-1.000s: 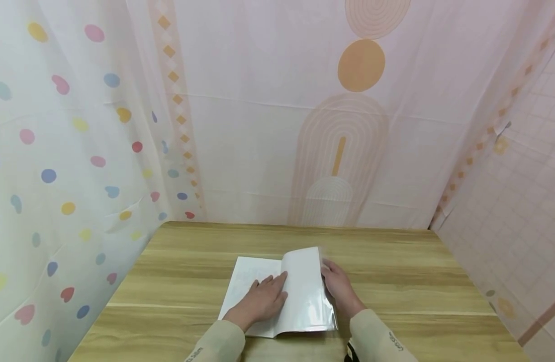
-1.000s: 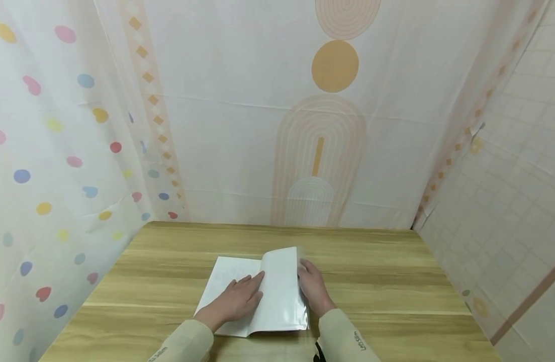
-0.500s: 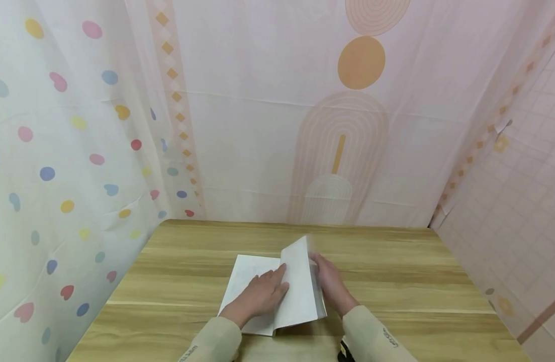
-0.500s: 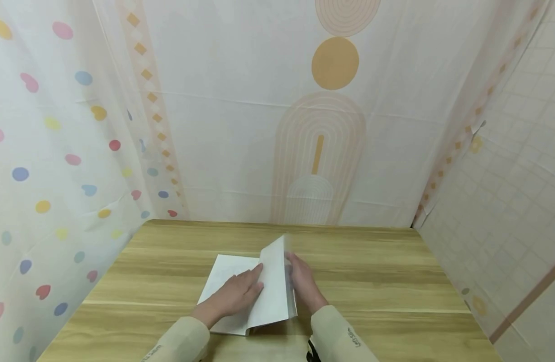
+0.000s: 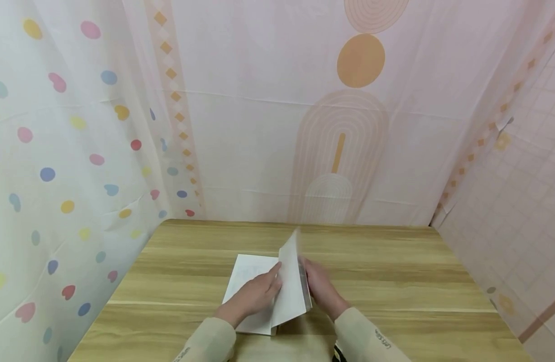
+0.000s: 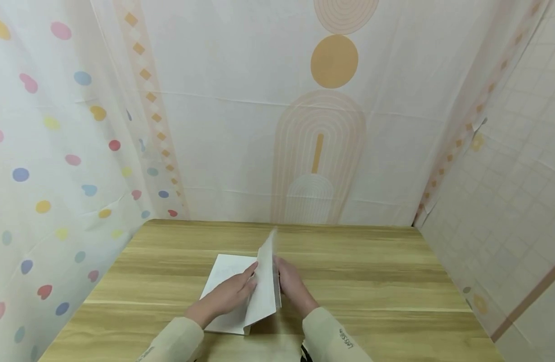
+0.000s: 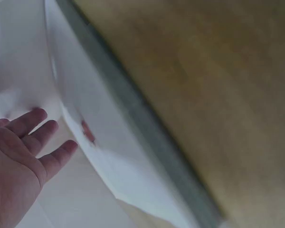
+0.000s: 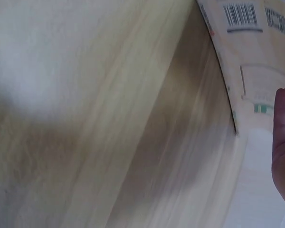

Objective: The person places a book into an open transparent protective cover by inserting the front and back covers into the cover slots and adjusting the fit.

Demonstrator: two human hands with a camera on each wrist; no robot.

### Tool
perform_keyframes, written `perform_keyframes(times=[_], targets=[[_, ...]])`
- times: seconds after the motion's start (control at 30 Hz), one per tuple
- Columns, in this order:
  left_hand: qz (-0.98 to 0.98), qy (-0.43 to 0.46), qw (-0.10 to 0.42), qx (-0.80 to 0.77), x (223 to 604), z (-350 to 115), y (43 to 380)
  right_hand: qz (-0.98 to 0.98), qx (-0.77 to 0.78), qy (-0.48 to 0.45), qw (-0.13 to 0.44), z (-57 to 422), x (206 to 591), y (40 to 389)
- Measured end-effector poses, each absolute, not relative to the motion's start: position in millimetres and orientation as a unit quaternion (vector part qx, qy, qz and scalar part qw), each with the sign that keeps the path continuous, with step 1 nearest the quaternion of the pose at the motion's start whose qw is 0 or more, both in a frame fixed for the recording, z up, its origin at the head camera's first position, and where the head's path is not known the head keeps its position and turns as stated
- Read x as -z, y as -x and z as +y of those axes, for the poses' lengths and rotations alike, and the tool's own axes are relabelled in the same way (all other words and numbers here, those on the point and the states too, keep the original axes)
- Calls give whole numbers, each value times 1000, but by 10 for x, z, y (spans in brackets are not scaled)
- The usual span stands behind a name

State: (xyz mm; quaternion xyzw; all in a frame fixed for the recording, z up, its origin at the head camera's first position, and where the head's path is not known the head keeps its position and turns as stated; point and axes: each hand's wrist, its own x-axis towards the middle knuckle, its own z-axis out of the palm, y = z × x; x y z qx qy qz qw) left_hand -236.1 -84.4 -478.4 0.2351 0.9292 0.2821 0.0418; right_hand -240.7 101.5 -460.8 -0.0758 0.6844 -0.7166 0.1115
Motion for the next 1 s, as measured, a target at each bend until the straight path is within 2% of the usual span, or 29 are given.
perform_keyframes(times=[0.2,0.5,0.7,0.8,1.0], targets=[[929,-257,42,-262,4871,-862,2368,682,718,84,112,940,4633,2374],[936,-262,34,-232,4947,-888,2317,714,691,95,66,891,4667,2348],[923,-249,49,-290,4888,-934,2316,722,670,136,104,835,4727,2294],[914,-224,55,-334,4834,-965,2327,741,641,171,103,811,4771,2271],[888,-152,77,-427,4709,-1038,2353,844,490,207,58,773,4843,2225]])
